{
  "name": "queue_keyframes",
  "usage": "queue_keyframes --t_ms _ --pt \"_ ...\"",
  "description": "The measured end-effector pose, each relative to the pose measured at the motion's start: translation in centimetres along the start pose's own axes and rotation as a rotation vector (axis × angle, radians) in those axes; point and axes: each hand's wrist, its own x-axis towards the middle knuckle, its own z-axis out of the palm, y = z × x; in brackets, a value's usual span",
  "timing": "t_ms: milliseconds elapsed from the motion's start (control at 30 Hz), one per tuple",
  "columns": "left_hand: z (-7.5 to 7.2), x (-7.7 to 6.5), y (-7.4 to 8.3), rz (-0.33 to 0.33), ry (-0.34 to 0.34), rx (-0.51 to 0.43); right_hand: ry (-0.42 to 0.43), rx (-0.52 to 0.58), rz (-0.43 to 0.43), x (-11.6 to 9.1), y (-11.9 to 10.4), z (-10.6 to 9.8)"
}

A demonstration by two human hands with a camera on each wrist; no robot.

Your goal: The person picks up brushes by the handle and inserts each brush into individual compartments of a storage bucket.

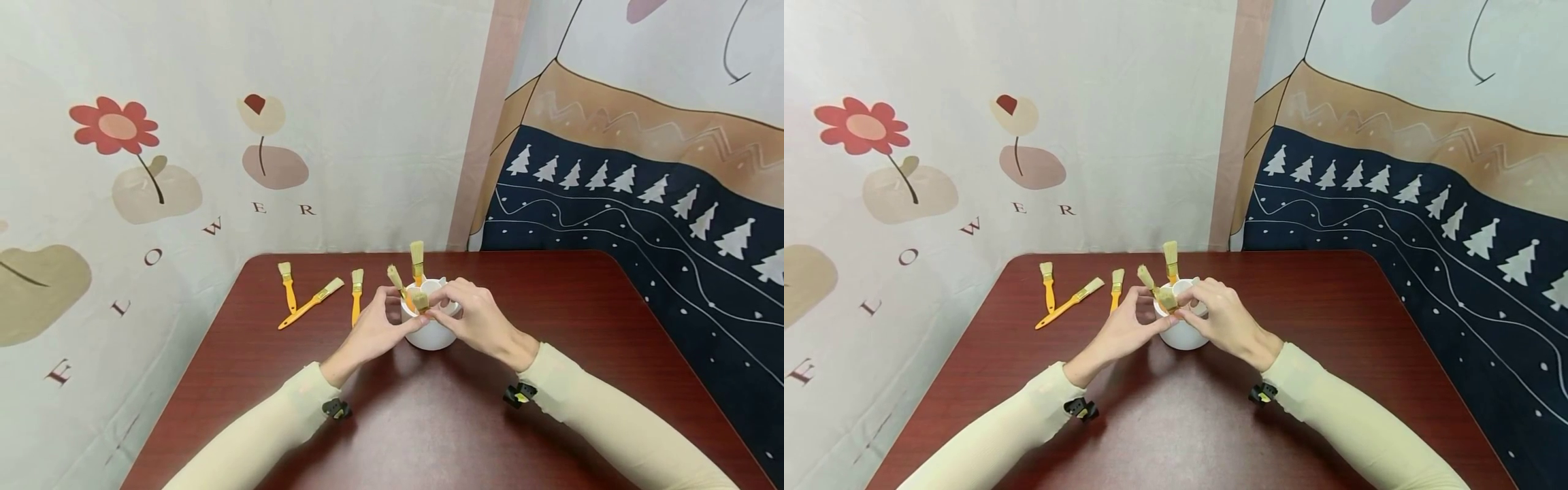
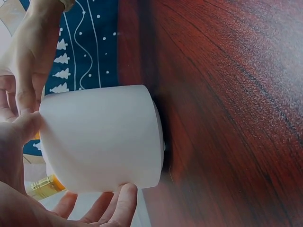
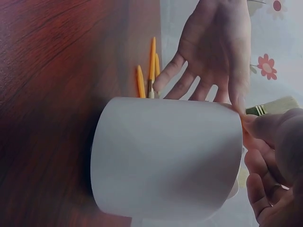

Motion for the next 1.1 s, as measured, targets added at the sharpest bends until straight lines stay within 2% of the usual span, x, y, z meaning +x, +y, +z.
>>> queue_keyframes --t_ms 167,367,667,933,1100 --pt "0.0 0.0 0.0 0.003 -0.004 -0.019 -0.006 0.002 -0.02 -0.2 0.2 -0.2" --pt "0.0 0.0 0.0 0.005 -0.002 -0.016 -0.021 0.029 0.011 -0.5 0.3 -0.6" --pt "0.0 0.0 0.1 -0.009 -0.008 -0.019 0.014 0.014 0.032 -0.9 0.7 -1.2" --pt "-0.1 0.1 0.2 -0.007 -0.002 -0.005 0.01 0.007 0.088 -1.1 1.3 -1.8" --pt "-0.2 0.1 0.3 -0.009 -0.008 -0.011 -0.022 0.002 0.148 -1.1 1.6 -2.0"
